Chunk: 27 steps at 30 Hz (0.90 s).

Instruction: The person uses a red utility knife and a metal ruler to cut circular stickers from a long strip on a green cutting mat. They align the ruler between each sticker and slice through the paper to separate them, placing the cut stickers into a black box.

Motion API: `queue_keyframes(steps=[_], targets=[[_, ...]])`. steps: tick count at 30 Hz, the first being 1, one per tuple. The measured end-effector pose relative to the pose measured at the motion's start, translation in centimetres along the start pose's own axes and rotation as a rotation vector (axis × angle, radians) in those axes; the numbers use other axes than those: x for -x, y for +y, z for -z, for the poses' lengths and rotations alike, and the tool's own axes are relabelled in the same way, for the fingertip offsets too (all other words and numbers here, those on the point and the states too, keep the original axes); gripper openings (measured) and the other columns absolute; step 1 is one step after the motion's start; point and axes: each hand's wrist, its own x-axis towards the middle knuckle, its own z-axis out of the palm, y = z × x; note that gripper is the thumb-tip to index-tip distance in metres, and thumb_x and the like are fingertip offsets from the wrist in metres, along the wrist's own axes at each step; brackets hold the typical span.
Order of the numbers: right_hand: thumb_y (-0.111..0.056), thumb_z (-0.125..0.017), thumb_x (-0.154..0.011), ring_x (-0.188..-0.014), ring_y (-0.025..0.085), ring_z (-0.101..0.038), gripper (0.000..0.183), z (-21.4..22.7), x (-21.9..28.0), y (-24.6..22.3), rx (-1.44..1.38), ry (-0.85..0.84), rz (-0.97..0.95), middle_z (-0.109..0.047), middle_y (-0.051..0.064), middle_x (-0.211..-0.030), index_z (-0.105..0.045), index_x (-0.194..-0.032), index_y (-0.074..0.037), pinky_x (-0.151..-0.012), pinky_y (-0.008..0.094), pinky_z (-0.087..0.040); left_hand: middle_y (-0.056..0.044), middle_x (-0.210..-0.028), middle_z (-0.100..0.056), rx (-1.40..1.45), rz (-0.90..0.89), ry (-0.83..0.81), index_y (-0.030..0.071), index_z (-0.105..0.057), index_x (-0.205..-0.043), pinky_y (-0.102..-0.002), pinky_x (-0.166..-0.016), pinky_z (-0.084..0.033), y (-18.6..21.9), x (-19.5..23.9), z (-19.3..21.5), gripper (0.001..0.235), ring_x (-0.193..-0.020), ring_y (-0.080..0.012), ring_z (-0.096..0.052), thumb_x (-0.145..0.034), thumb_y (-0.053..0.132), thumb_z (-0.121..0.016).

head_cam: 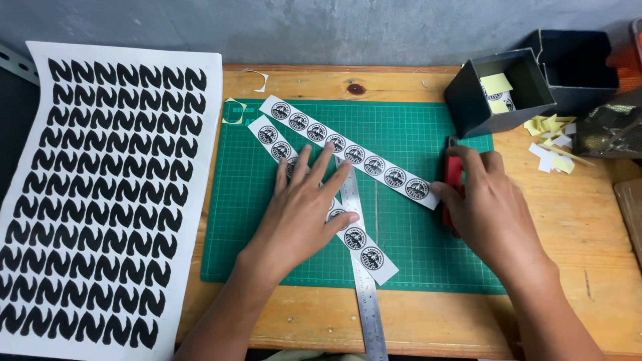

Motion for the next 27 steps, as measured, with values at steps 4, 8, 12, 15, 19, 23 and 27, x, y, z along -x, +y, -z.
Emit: queue_keyframes(steps=[4, 8, 12, 15, 19, 23, 27], targets=[[-0.038, -0.077, -0.102, -0.11, 0.066, -0.067, 0.069, 1.2, 0.0, -0.4, -0.05, -0.092, -0.089, -0.074, 0.033, -0.129, -0.048, -0.161, -0.017, -0.084, 0.067, -0.051, -0.02, -0.189, -0.02, -0.031, -0.014, 0.027, 0.015, -0.038, -0.178, -0.077, -0.131, -0.017, 0.5, 0.0, -1.2, 0.089, -0.17, -0.0574, -0.013, -0.11, 0.064, -0.066], [-0.033, -0.079, -0.102, -0.103, 0.051, -0.07, 0.075, 1.2, -0.3, 0.6, -0.083, -0.035, -0.045, -0.076, 0.019, -0.114, -0.045, -0.165, -0.01, -0.09, 0.063, -0.05, -0.017, -0.19, -0.019, -0.016, 0.003, 0.033, 0.017, -0.036, -0.18, -0.077, -0.131, -0.013, 1.0, -0.1, -1.2, 0.083, -0.171, -0.0543, -0.01, -0.115, 0.065, -0.053], [-0.019, -0.074, -0.103, -0.11, 0.04, -0.067, 0.064, 2.3, -0.1, 1.0, -0.185, 0.004, 0.012, -0.062, 0.024, -0.132, -0.056, -0.163, -0.006, -0.094, 0.055, -0.053, -0.013, -0.19, -0.019, -0.006, 0.01, 0.053, 0.019, -0.037, -0.18, -0.078, -0.131, -0.014, 1.2, -0.3, -1.8, 0.076, -0.172, -0.0523, -0.009, -0.117, 0.062, -0.047], [-0.02, -0.072, -0.11, -0.108, 0.043, -0.064, 0.053, 2.1, 0.2, 1.2, -0.208, 0.081, 0.05, -0.059, 0.026, -0.128, -0.059, -0.158, -0.001, -0.093, 0.055, -0.051, -0.013, -0.19, -0.022, -0.061, 0.002, 0.072, 0.019, -0.037, -0.18, -0.079, -0.13, -0.018, 1.3, -0.5, -2.4, 0.076, -0.171, -0.0543, -0.014, -0.118, 0.062, -0.047], [-0.024, -0.083, -0.111, -0.093, 0.038, -0.064, 0.051, 2.8, 0.8, 1.0, -0.155, 0.2, 0.096, -0.061, 0.023, -0.121, -0.062, -0.151, 0.001, -0.084, 0.053, -0.049, -0.019, -0.19, -0.017, -0.058, -0.004, 0.046, 0.019, -0.032, -0.182, -0.074, -0.13, -0.025, 1.1, 0.0, -0.3, 0.075, -0.171, -0.0514, -0.022, -0.119, 0.056, -0.049], [-0.026, -0.093, -0.111, -0.072, 0.023, -0.05, 0.032, 2.5, 1.2, 0.4, -0.255, 0.239, 0.044, -0.058, 0.006, -0.086, -0.067, -0.12, -0.01, -0.074, 0.041, -0.043, -0.019, -0.19, -0.014, -0.009, -0.009, -0.08, 0.019, -0.022, -0.183, -0.075, -0.13, -0.017, 0.1, 0.7, 1.7, 0.097, -0.171, -0.0515, -0.015, -0.108, 0.049, -0.074], [-0.036, -0.095, -0.099, -0.062, 0.022, -0.047, 0.043, 0.4, 1.9, -1.3, -0.285, 0.115, 0.192, -0.058, -0.001, -0.07, -0.057, -0.098, -0.016, -0.08, 0.039, -0.042, -0.015, -0.191, -0.001, -0.023, 0.078, -0.136, 0.027, -0.02, -0.184, -0.07, -0.133, -0.007, -0.7, 0.0, 0.2, 0.095, -0.172, -0.0496, 0.002, -0.11, 0.065, -0.066]])
